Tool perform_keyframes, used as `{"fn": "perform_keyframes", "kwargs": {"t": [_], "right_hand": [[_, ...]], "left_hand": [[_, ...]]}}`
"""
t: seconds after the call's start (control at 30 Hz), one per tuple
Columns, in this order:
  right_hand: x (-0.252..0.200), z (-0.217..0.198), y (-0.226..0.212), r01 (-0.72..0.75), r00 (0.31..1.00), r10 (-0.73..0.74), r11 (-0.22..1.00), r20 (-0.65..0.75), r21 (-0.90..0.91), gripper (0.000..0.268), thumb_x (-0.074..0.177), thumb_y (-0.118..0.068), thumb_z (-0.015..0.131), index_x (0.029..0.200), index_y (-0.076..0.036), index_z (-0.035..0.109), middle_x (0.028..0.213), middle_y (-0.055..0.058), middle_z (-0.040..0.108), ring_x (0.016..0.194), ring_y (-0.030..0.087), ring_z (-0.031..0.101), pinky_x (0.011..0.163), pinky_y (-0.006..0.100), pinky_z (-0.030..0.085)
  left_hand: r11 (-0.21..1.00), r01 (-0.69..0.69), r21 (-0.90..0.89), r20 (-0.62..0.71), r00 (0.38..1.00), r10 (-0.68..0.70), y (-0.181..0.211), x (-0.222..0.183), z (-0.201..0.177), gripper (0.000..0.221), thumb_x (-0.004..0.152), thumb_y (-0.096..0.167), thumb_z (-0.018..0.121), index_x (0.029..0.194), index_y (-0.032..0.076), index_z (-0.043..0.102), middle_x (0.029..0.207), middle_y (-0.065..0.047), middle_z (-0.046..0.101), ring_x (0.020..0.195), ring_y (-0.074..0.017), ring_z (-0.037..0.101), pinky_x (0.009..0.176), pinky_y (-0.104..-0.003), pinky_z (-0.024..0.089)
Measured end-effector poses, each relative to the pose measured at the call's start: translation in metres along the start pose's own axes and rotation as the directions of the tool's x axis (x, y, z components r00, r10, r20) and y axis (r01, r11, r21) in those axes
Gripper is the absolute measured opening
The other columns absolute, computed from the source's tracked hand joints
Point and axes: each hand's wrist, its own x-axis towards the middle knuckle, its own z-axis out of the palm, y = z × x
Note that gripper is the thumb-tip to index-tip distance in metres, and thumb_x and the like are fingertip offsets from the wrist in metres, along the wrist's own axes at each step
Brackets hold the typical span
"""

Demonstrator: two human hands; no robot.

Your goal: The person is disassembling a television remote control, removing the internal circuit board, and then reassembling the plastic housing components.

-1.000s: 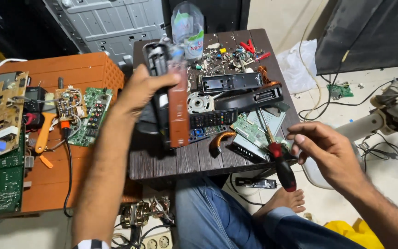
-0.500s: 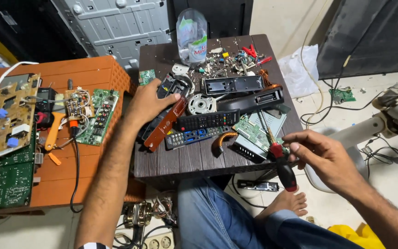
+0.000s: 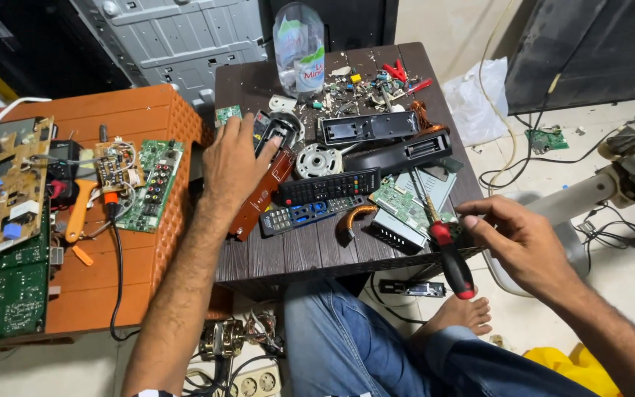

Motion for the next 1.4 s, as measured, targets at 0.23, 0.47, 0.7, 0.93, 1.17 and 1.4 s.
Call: {"fn": "perform_keyframes", "kwargs": {"t": [0.23, 0.47, 0.7, 0.93, 1.17, 1.4], "right_hand": [[0.007, 0.018, 0.03, 0.037, 0.999, -0.043, 0.984, -0.032, -0.173, 0.032, 0.095, -0.028, 0.06, 0.121, -0.014, 0.074, 0.102, 0.005, 0.073, 0.066, 0.013, 0.059, 0.053, 0.026, 0.05], [0.006, 0.029, 0.025, -0.095, 0.99, 0.09, 0.995, -0.112, -0.033, 0.032, 0.092, -0.027, 0.073, 0.121, -0.017, 0.079, 0.1, 0.016, 0.076, 0.09, 0.031, 0.072, 0.081, 0.042, 0.055], [0.007, 0.032, 0.035, -0.079, 0.99, 0.073, 0.996, -0.117, -0.045, 0.031, 0.093, -0.03, 0.071, 0.121, -0.019, 0.079, 0.097, 0.014, 0.075, 0.091, 0.03, 0.073, 0.081, 0.043, 0.055], [0.011, 0.028, 0.038, -0.056, 0.994, 0.053, 0.998, -0.096, -0.033, 0.033, 0.092, -0.03, 0.071, 0.121, -0.017, 0.078, 0.097, 0.017, 0.075, 0.095, 0.035, 0.073, 0.086, 0.046, 0.055], [0.014, 0.026, 0.037, -0.114, 0.99, 0.115, 0.993, -0.084, 0.014, 0.033, 0.091, -0.032, 0.072, 0.119, -0.018, 0.08, 0.095, 0.014, 0.077, 0.092, 0.029, 0.074, 0.084, 0.043, 0.055], [0.015, 0.025, 0.034, -0.111, 0.99, 0.115, 0.993, -0.086, 0.05, 0.032, 0.089, -0.029, 0.073, 0.118, -0.017, 0.081, 0.09, 0.013, 0.077, 0.085, 0.024, 0.072, 0.078, 0.04, 0.055]], "left_hand": [[0.999, 0.0, 0.034, 0.008, 1.0, 0.0, 0.009, -0.008, -0.009, 0.057, 0.11, 0.048, 0.043, 0.137, 0.001, 0.061, 0.106, -0.013, 0.055, 0.088, -0.023, 0.058, 0.062, -0.036, 0.053], [0.995, -0.093, -0.026, -0.163, 0.983, 0.088, 0.045, -0.008, -0.036, 0.052, 0.106, 0.05, 0.055, 0.135, 0.009, 0.066, 0.11, -0.011, 0.062, 0.108, -0.0299, 0.061, 0.084, -0.046, 0.053], [0.913, -0.363, -0.185, 0.011, 0.928, 0.371, 0.131, -0.009, -0.047, 0.048, 0.099, 0.048, 0.063, 0.129, 0.01, 0.066, 0.109, -0.012, 0.068, 0.109, -0.0268, 0.064, 0.09, -0.042, 0.05], [0.868, -0.481, -0.125, -0.011, 0.875, 0.483, 0.169, 0.019, 0.024, 0.059, 0.082, 0.047, 0.078, 0.127, 0.01, 0.064, 0.102, -0.01, 0.065, 0.101, -0.0308, 0.065, 0.082, -0.047, 0.051], [0.869, -0.45, -0.207, 0.122, 0.869, 0.479, 0.179, 0.032, 0.034, 0.057, 0.079, 0.036, 0.082, 0.124, 0.006, 0.065, 0.1, -0.013, 0.065, 0.099, -0.0317, 0.064, 0.08, -0.046, 0.05], [0.772, -0.48, -0.417, -0.215, 0.877, 0.429, 0.181, 0.047, 0.029, 0.045, 0.081, 0.04, 0.079, 0.11, 0.006, 0.071, 0.089, -0.009, 0.061, 0.088, -0.0295, 0.066, 0.063, -0.042, 0.056]]}}
